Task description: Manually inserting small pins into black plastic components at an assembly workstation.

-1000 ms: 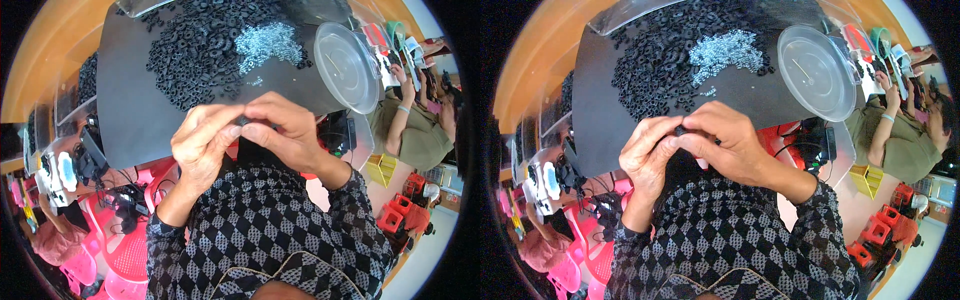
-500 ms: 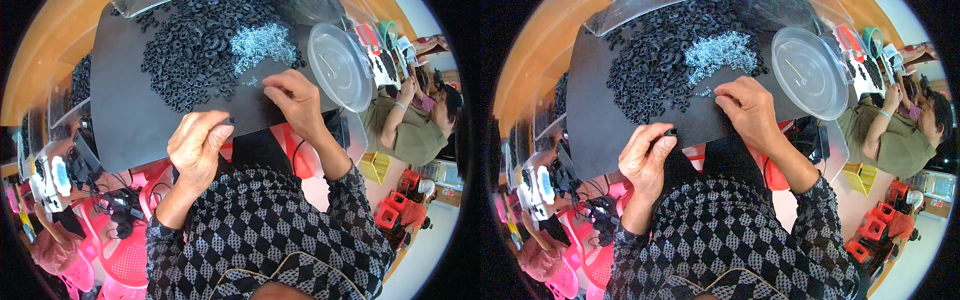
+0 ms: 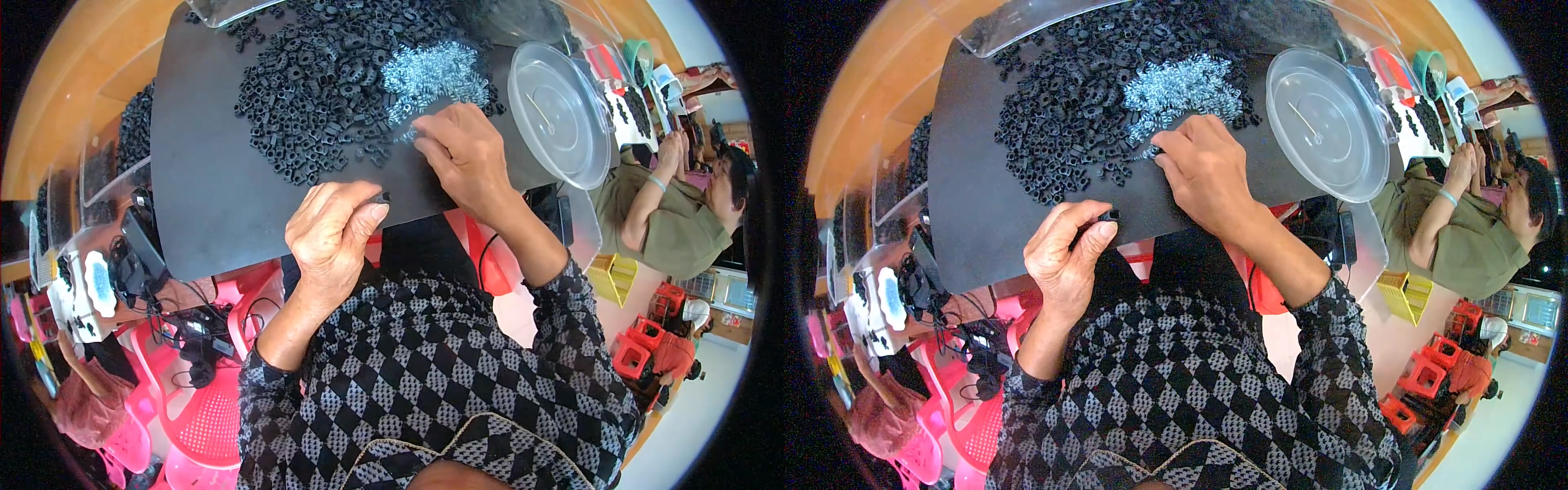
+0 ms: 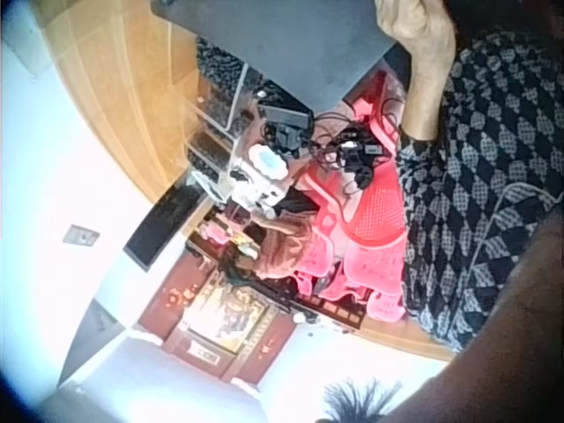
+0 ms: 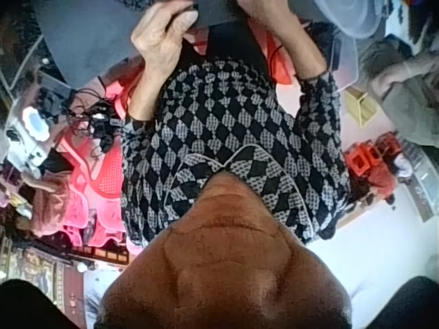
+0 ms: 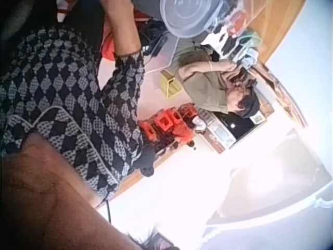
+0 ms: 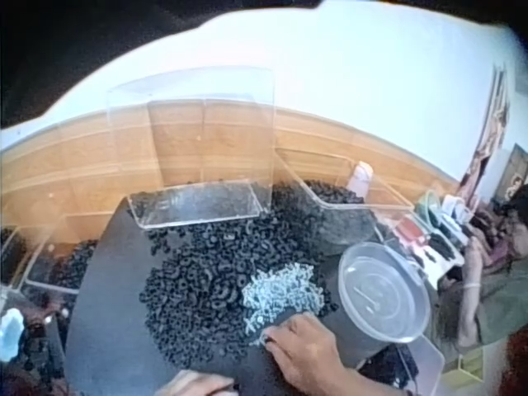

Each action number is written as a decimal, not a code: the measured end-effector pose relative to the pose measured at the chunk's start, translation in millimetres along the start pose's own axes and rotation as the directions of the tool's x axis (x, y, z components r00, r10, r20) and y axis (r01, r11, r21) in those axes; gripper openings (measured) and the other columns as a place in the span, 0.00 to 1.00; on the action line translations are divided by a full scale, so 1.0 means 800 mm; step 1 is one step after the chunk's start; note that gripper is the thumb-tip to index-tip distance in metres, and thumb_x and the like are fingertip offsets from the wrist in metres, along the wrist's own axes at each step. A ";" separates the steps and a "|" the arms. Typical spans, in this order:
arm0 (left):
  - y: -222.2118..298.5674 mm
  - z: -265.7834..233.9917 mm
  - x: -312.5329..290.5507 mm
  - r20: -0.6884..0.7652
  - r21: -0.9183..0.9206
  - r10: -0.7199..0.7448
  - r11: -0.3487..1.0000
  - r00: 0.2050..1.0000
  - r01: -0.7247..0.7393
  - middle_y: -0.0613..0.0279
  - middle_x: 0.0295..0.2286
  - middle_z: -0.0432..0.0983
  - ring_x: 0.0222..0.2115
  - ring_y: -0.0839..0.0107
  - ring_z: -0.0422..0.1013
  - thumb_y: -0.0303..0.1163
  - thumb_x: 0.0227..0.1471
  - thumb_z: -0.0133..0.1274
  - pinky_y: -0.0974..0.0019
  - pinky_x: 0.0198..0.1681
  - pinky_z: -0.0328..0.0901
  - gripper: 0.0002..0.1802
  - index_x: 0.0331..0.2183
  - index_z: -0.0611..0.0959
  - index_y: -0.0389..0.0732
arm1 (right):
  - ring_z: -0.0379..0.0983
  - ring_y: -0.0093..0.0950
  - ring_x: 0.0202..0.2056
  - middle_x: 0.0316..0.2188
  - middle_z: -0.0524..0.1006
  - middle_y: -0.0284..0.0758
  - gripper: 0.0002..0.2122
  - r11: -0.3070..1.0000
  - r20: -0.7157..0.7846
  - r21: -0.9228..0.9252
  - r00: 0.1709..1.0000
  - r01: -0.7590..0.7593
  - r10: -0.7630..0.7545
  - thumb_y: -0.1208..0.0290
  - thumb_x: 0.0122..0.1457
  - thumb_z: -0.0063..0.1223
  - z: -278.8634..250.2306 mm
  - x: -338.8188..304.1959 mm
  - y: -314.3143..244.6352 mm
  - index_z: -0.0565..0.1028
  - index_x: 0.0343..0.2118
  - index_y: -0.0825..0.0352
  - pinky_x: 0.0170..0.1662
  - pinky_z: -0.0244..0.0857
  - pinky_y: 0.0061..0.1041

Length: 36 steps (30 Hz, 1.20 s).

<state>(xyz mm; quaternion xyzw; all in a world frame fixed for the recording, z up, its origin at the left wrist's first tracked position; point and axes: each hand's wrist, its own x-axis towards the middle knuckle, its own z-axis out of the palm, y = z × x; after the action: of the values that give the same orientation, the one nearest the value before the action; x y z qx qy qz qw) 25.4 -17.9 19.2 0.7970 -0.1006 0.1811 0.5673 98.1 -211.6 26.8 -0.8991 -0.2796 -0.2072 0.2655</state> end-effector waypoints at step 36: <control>-0.005 0.001 -0.003 -0.004 0.055 0.125 0.991 0.992 -0.125 0.59 0.22 0.75 0.23 0.69 0.69 0.26 0.41 0.63 0.70 0.27 0.63 0.10 0.28 0.82 0.33 | 0.71 0.28 0.29 0.26 0.74 0.37 0.05 0.960 -0.045 0.075 0.961 -0.269 0.272 0.76 0.53 0.56 -0.029 -0.001 0.026 0.77 0.32 0.70 0.32 0.64 0.23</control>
<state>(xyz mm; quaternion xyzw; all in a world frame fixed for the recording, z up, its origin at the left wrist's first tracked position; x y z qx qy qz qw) 25.2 -17.6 14.4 0.8036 -0.1433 0.2219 0.5334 105.0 -239.9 36.7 -0.9133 -0.1535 -0.1840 0.3292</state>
